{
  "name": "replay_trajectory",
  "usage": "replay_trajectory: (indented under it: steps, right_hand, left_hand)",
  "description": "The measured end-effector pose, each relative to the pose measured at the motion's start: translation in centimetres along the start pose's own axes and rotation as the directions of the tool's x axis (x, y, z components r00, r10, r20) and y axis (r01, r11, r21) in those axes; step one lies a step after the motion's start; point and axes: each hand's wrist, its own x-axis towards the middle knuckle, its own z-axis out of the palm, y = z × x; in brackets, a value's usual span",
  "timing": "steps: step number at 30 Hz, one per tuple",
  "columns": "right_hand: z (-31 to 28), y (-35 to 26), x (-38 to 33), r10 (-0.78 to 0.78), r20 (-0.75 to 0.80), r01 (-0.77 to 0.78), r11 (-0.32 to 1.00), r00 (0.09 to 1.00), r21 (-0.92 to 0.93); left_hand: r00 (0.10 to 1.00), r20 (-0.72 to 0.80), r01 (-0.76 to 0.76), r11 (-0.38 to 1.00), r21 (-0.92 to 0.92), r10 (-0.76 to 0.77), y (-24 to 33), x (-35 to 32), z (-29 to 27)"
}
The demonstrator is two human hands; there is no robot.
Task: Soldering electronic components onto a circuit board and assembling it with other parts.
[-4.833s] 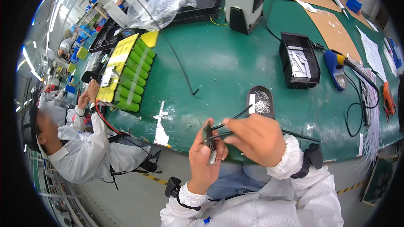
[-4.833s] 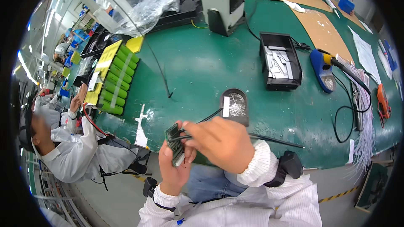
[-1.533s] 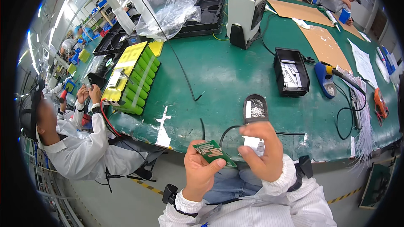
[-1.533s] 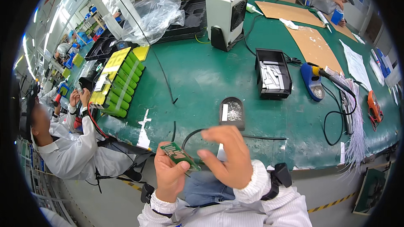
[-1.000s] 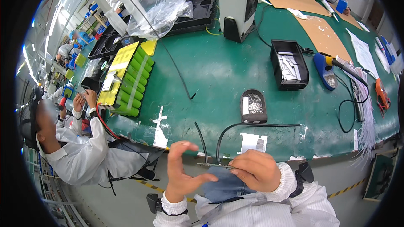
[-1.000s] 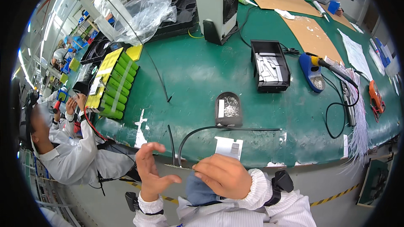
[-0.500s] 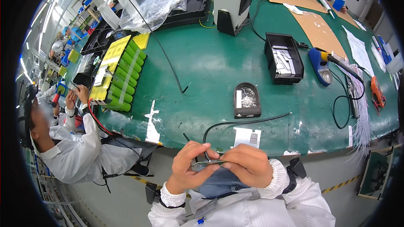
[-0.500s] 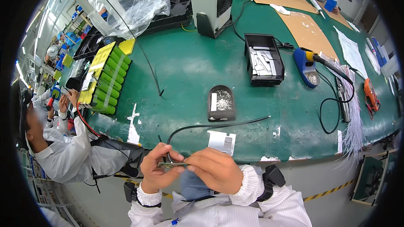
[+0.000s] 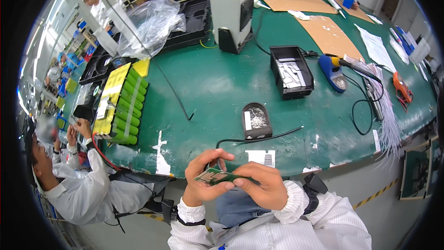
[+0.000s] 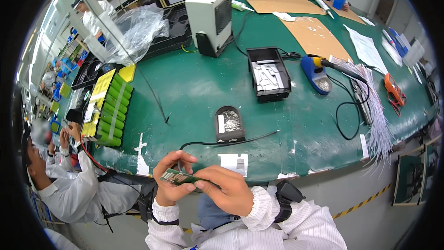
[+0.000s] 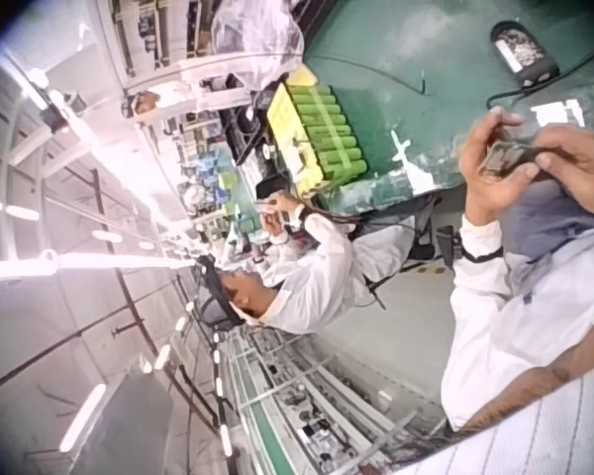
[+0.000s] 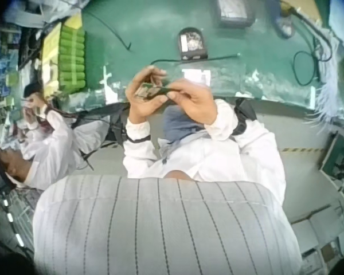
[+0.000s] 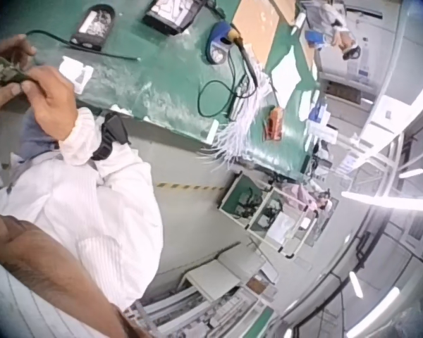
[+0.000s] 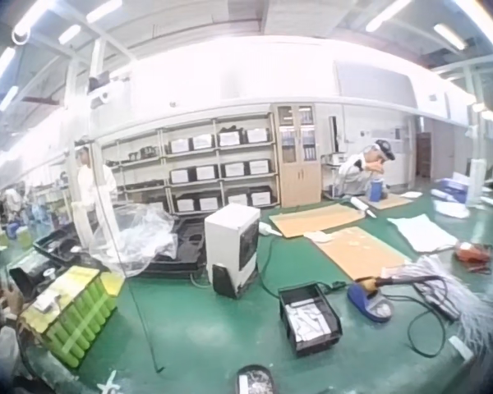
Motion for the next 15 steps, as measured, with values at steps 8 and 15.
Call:
replay_trajectory:
  steps: [8,15]
  right_hand:
    - [-1.4,-0.2,2.2,-0.079,-0.003,0.077,0.977,0.997,-0.197]
    - [-0.8,3.4,7.1,-0.324,0.11,0.315,0.692,0.94,-0.649]
  left_hand:
    - [0.97,-0.062,0.228,0.965,-0.133,-0.237,2.0,0.1,-1.3]
    - [0.93,-0.069,0.26,0.781,-0.568,-0.36,2.4,-1.1,-1.9]
